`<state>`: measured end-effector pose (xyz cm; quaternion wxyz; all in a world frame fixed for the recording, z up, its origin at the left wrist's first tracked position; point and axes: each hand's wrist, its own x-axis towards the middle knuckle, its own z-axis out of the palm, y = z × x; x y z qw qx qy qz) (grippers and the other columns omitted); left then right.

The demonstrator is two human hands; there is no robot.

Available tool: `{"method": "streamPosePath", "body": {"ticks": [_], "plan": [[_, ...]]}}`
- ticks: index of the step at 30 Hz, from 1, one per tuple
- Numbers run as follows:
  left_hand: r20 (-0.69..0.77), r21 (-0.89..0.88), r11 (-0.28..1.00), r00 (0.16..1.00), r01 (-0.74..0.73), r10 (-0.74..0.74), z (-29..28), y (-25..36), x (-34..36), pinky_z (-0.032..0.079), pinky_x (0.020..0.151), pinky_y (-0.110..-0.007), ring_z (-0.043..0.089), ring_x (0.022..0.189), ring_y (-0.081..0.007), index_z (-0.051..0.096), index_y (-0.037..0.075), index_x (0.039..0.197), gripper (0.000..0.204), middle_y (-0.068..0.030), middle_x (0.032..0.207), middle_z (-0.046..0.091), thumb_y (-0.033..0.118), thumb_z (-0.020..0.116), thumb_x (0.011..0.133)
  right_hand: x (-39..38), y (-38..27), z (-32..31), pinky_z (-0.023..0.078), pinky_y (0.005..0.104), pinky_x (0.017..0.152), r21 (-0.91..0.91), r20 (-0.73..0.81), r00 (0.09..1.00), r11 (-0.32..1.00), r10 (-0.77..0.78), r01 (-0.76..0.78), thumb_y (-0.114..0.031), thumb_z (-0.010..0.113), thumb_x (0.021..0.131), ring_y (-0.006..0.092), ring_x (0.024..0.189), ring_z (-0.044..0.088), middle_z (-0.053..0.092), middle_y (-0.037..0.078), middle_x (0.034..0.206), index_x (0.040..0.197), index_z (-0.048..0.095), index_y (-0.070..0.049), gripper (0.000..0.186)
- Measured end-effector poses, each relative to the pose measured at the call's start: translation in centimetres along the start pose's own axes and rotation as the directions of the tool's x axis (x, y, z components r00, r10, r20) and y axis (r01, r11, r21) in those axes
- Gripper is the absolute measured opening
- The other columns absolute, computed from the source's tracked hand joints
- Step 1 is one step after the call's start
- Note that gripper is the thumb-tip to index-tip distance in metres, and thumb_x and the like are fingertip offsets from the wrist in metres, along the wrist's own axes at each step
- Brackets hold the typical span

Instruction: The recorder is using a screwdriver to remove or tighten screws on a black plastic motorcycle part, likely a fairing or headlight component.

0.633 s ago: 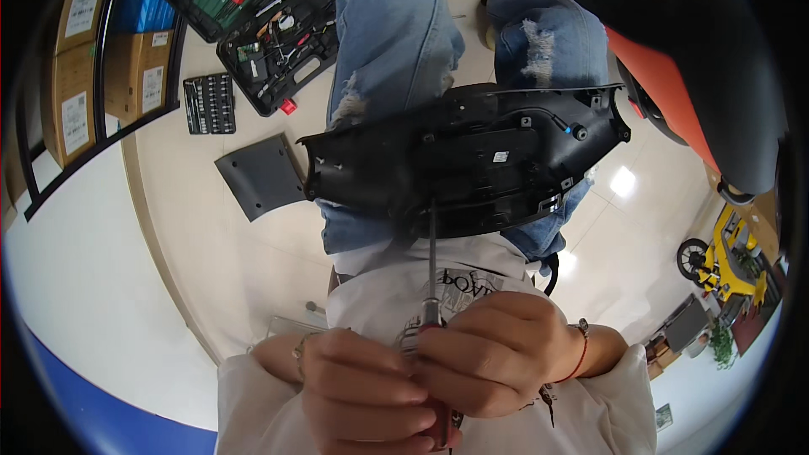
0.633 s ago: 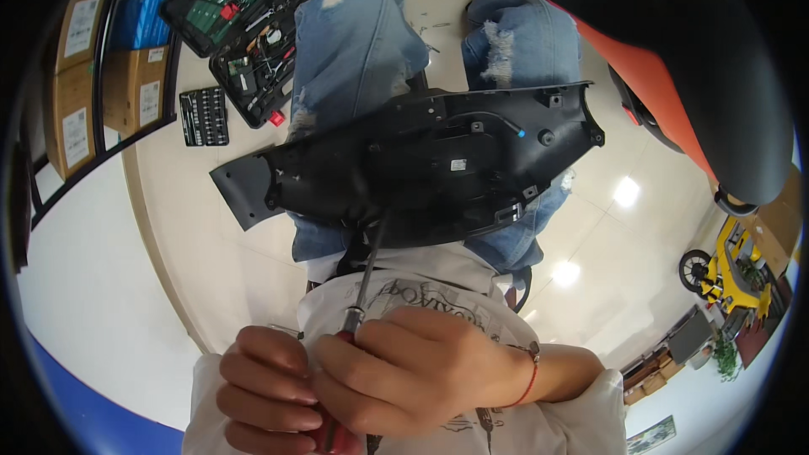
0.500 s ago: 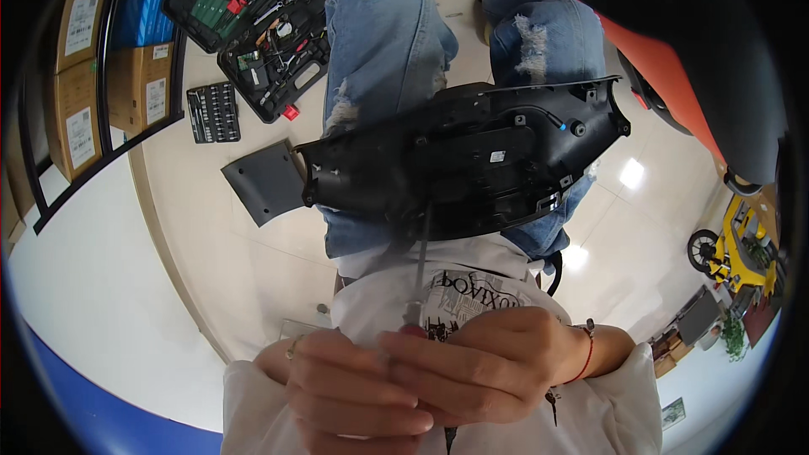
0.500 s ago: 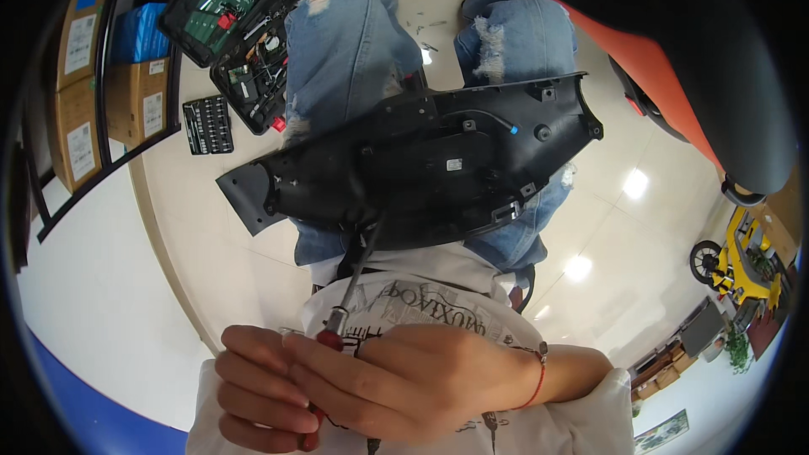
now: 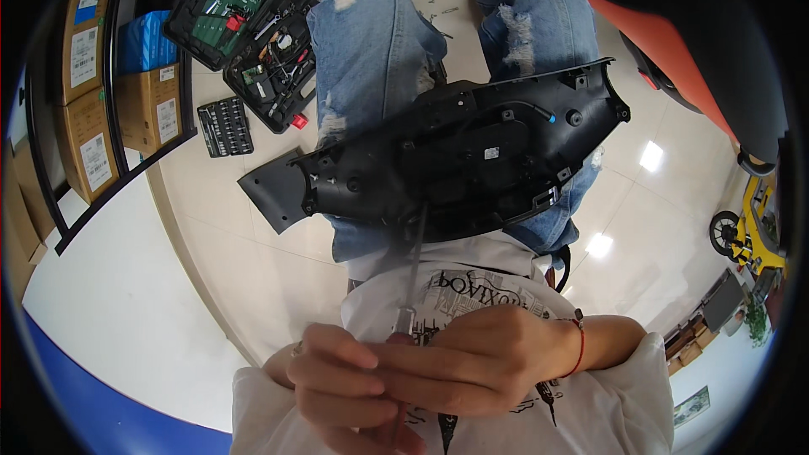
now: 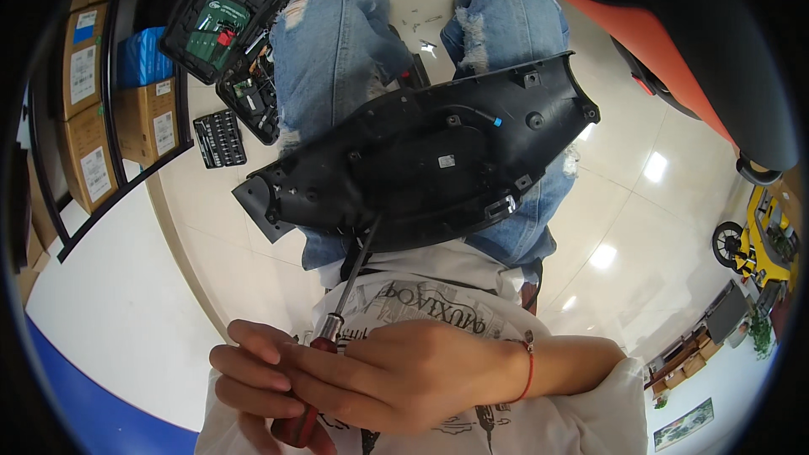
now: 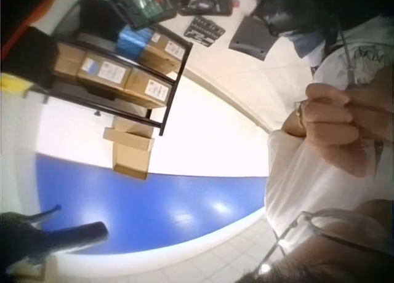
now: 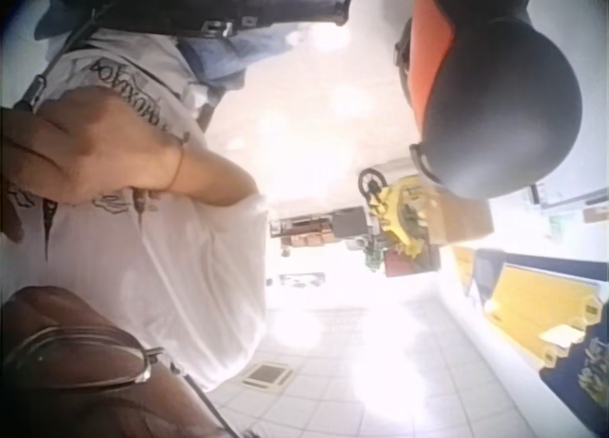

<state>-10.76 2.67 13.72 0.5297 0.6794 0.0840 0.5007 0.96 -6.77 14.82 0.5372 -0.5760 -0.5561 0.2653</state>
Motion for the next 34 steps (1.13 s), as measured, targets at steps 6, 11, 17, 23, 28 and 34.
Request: {"method": "streamPosePath", "body": {"ticks": [6, 11, 17, 23, 28, 34], "plan": [[0.323, -0.16, 0.981, 0.945, 0.106, -0.049, -4.8, -0.5, 0.4, 0.037, 0.084, -0.041, 0.051, 0.094, -0.0185, 0.047, 0.025, 0.135, 0.046, -0.0008, 0.103, 0.067, 0.037, 0.066, 0.094, 0.0, 0.7, 0.7, 0.049, 0.0226, 0.05, 0.05, -0.136, 0.989, 0.998, 0.052, -0.046, -0.011, 0.066, 0.078, 0.0111, 0.066, 0.064, 0.065, 0.007, 0.105, 0.105, 0.068, -0.002, 0.028], [0.006, -0.096, 0.995, 0.999, 0.04, -0.04, -1.2, 0.1, 0.0, 0.04, 0.08, -0.036, 0.053, 0.084, -0.0151, 0.055, 0.02, 0.08, 0.031, 0.0057, 0.086, 0.063, 0.045, 0.065, 0.094, -0.3, 0.8, 1.0, 0.049, 0.0232, 0.051, -0.004, -0.078, 0.997, 1.0, 0.011, -0.011, -0.012, 0.066, 0.078, 0.0122, 0.066, 0.064, 0.065, 0.006, 0.104, 0.109, 0.066, -0.002, 0.032], [0.068, 0.011, 0.982, 0.98, 0.187, -0.187, -1.2, 0.4, 0.7, 0.035, 0.089, -0.036, 0.051, 0.086, -0.0131, 0.044, 0.018, 0.09, 0.04, 0.0108, 0.067, 0.056, 0.054, 0.061, 0.094, -0.4, 1.1, 1.5, 0.048, 0.0223, 0.049, 0.011, -0.143, 0.989, 1.0, 0.026, -0.025, -0.013, 0.066, 0.08, 0.011, 0.066, 0.065, 0.068, 0.009, 0.11, 0.114, 0.067, -0.002, 0.036], [-0.025, -0.077, 0.977, 0.979, 0.2, -0.203, -1.2, 0.0, 0.4, 0.035, 0.09, -0.038, 0.052, 0.086, -0.0125, 0.042, 0.016, 0.095, 0.047, 0.0095, 0.062, 0.053, 0.05, 0.074, 0.087, 0.1, 1.1, 1.8, 0.046, 0.0232, 0.049, -0.023, -0.168, 0.986, 1.0, 0.017, -0.021, -0.013, 0.066, 0.077, 0.0093, 0.065, 0.063, 0.065, 0.002, 0.097, 0.108, 0.067, -0.003, 0.033], [0.055, -0.072, 0.975, 0.977, 0.212, -0.208, -0.7, 0.3, 1.5, 0.042, 0.087, -0.041, 0.058, 0.083, -0.0202, 0.054, 0.015, 0.086, 0.032, -0.002, 0.082, 0.064, 0.04, 0.073, 0.089, 0.3, 1.2, 1.5, 0.047, 0.0227, 0.047, -0.06, -0.125, 0.992, 0.998, -0.012, 0.005, -0.012, 0.067, 0.075, 0.0099, 0.06, 0.061, 0.067, 0.005, 0.095, 0.1, 0.069, -0.002, 0.027], [0.273, -0.072, 0.985, 0.953, 0.154, -0.129, -3.7, -0.6, 1.3, 0.041, 0.09, -0.045, 0.052, 0.107, -0.0206, 0.06, 0.02, 0.091, 0.03, -0.0018, 0.119, 0.053, 0.044, 0.077, 0.085, 0.9, 1.0, 1.5, 0.052, 0.0243, 0.049, -0.035, -0.125, 0.992, 0.999, -0.014, 0.009, -0.013, 0.07, 0.072, 0.0126, 0.061, 0.064, 0.067, 0.011, 0.109, 0.107, 0.072, -0.002, 0.037]]}}
